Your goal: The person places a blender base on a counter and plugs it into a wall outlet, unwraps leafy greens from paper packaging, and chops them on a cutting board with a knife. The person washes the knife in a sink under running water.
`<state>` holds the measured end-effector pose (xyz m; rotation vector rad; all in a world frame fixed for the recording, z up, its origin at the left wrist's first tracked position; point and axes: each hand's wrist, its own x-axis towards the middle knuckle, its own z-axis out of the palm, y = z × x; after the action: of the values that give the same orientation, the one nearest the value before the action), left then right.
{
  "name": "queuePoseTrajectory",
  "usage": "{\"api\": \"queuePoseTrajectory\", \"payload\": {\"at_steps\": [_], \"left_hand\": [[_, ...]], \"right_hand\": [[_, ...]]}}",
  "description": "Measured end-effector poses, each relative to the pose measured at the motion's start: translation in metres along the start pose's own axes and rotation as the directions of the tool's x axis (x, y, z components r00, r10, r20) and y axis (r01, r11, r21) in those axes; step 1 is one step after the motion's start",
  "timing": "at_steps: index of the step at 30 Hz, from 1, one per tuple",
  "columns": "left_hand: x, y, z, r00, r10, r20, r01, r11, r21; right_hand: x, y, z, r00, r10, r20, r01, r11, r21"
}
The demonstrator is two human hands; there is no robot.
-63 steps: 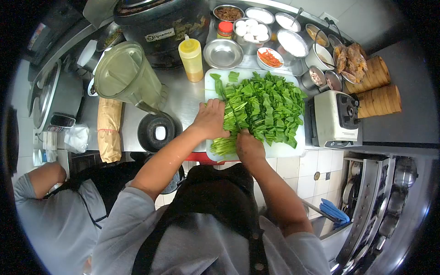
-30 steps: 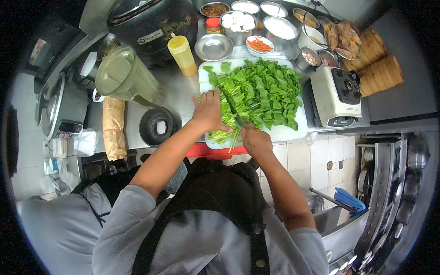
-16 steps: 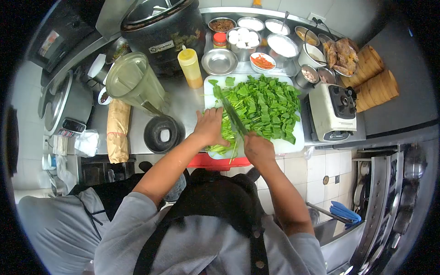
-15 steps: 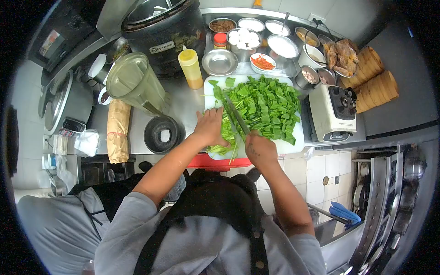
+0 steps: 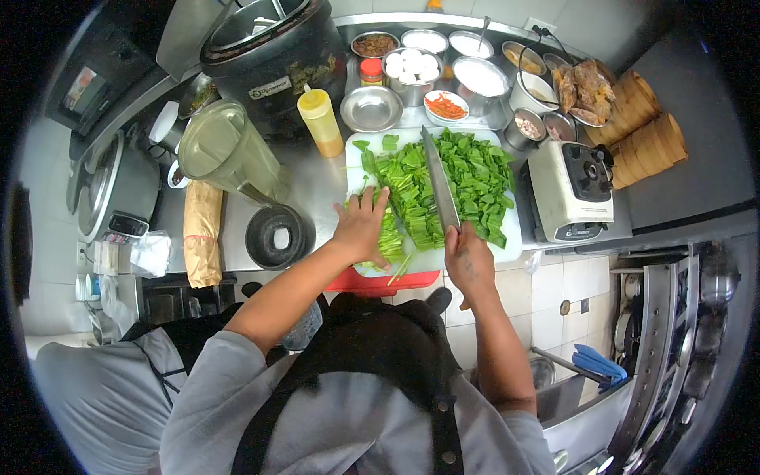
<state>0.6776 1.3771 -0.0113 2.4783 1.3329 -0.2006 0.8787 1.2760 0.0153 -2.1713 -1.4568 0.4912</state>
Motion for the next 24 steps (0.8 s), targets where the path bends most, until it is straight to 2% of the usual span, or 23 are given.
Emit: {"api": "queuePoseTrajectory", "payload": {"at_steps": [2,4,6,8,10,14,16,17,19,20,21,22,23,24], "left_hand": [[0.003,-0.003,0.003,1.0,0.013,-0.005,-0.013,1.0,-0.001],[0.004,-0.005,0.003,0.995,0.05,-0.086,-0.053,0.998,-0.027],[0.008,-0.008,0.0,0.996,0.051,-0.074,-0.056,0.997,-0.062],[0.012,-0.013,-0.001,0.997,0.052,-0.062,-0.058,0.994,-0.098],[0.017,-0.019,0.006,0.989,0.045,-0.139,-0.065,0.988,-0.143],[0.019,-0.035,0.015,0.967,0.101,-0.235,-0.149,0.969,-0.198],[0.013,-0.044,0.011,0.953,-0.014,-0.304,-0.14,0.867,-0.478],[0.012,-0.05,0.015,0.954,-0.004,-0.299,-0.144,0.87,-0.471],[0.016,-0.066,0.034,0.933,-0.139,-0.332,-0.196,0.577,-0.793],[0.018,-0.074,0.044,0.936,-0.134,-0.326,-0.193,0.579,-0.792],[0.023,-0.081,0.055,0.905,-0.161,-0.393,-0.27,0.495,-0.826],[0.026,-0.083,0.056,0.868,-0.195,-0.457,-0.351,0.409,-0.842],[0.027,-0.084,0.058,0.87,-0.192,-0.454,-0.35,0.408,-0.843],[0.026,-0.082,0.054,0.89,-0.253,-0.378,-0.34,0.184,-0.922]], "right_hand": [[-0.003,0.004,0.001,0.999,0.029,0.013,-0.029,0.999,0.041],[-0.006,0.009,0.001,0.998,0.058,0.023,-0.059,0.995,0.084],[-0.011,0.017,-0.002,0.988,0.14,0.062,-0.149,0.972,0.184],[-0.018,0.022,-0.009,0.991,0.13,0.034,-0.134,0.964,0.23],[-0.029,0.011,-0.029,0.95,0.297,0.097,-0.311,0.867,0.389],[-0.05,0.024,-0.039,0.949,0.315,0.008,-0.272,0.805,0.527],[-0.062,0.037,-0.042,0.939,0.341,-0.031,-0.25,0.745,0.619],[-0.068,0.044,-0.044,0.932,0.36,-0.048,-0.253,0.739,0.625],[-0.08,0.058,-0.047,0.921,0.379,-0.095,-0.23,0.722,0.653],[-0.085,0.064,-0.049,0.918,0.377,-0.123,-0.203,0.714,0.671],[-0.09,0.07,-0.054,0.914,0.392,-0.108,-0.214,0.689,0.692],[-0.092,0.072,-0.059,0.901,0.41,-0.142,-0.228,0.726,0.649],[-0.096,0.074,-0.063,0.885,0.439,-0.155,-0.246,0.723,0.646],[-0.099,0.077,-0.068,0.868,0.468,-0.165,-0.265,0.719,0.643]]}}
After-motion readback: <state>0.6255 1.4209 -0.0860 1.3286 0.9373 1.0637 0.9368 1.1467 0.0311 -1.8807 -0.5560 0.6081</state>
